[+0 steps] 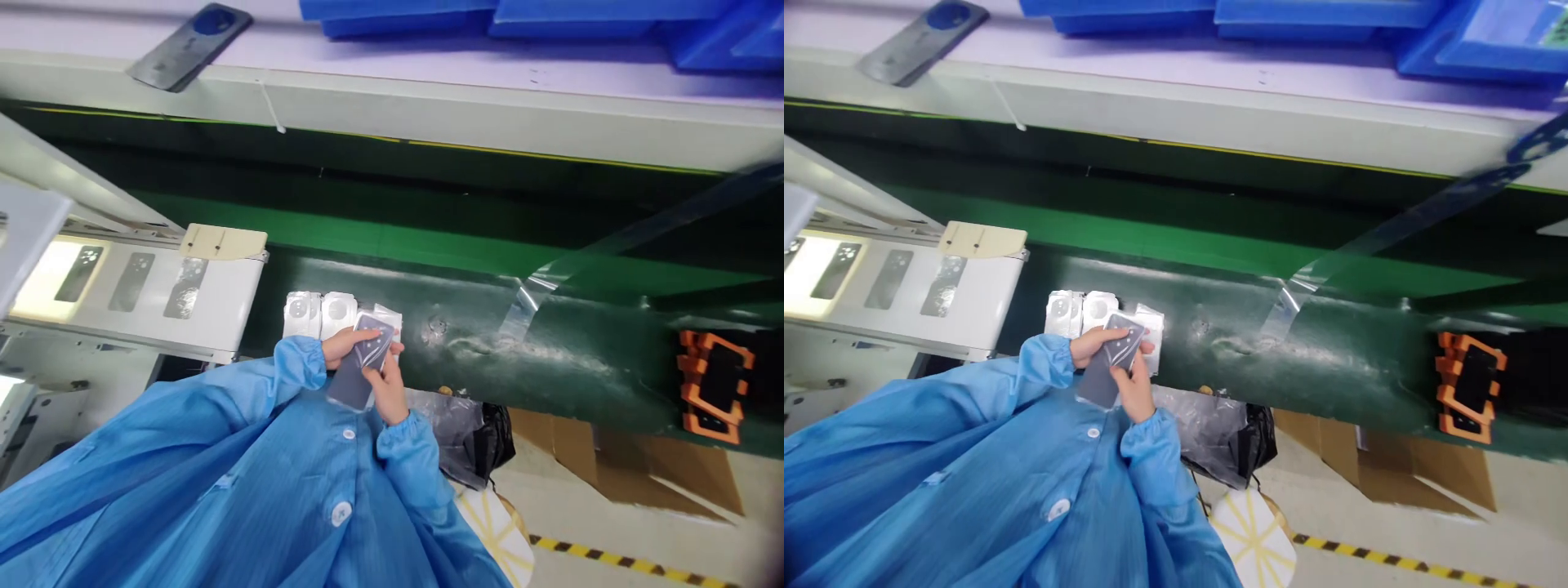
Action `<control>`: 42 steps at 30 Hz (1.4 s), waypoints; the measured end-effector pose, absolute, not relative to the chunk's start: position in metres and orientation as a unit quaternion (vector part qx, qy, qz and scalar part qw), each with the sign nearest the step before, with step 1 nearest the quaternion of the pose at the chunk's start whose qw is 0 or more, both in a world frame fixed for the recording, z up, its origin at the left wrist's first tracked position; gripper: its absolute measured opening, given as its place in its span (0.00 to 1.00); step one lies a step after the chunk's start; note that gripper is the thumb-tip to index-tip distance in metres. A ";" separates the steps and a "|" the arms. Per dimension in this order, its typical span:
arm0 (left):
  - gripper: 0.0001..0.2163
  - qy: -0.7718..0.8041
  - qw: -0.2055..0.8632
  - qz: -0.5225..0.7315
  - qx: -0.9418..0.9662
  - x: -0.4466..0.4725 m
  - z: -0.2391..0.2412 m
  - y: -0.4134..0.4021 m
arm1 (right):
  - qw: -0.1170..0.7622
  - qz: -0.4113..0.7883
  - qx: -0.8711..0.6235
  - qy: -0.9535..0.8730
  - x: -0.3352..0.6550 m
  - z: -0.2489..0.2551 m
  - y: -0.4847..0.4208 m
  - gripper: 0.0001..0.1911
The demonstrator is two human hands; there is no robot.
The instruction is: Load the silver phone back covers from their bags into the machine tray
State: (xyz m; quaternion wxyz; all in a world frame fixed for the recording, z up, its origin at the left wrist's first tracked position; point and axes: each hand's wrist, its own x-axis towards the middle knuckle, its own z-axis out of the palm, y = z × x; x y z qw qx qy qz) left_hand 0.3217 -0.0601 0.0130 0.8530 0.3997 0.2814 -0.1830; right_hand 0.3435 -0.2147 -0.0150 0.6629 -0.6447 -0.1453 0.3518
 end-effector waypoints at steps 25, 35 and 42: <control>0.14 0.274 0.949 -0.005 0.154 0.090 0.044 0.027 | 0.498 0.345 -0.710 -0.360 0.324 0.083 0.013 0.13; 0.22 0.473 0.838 0.249 0.110 -0.030 0.030 0.074 | 0.252 0.340 -0.812 -0.402 0.287 0.036 0.176 0.07; 0.24 0.458 0.851 0.232 0.107 -0.032 0.027 0.080 | 0.292 0.325 -0.800 -0.411 0.253 0.002 0.202 0.22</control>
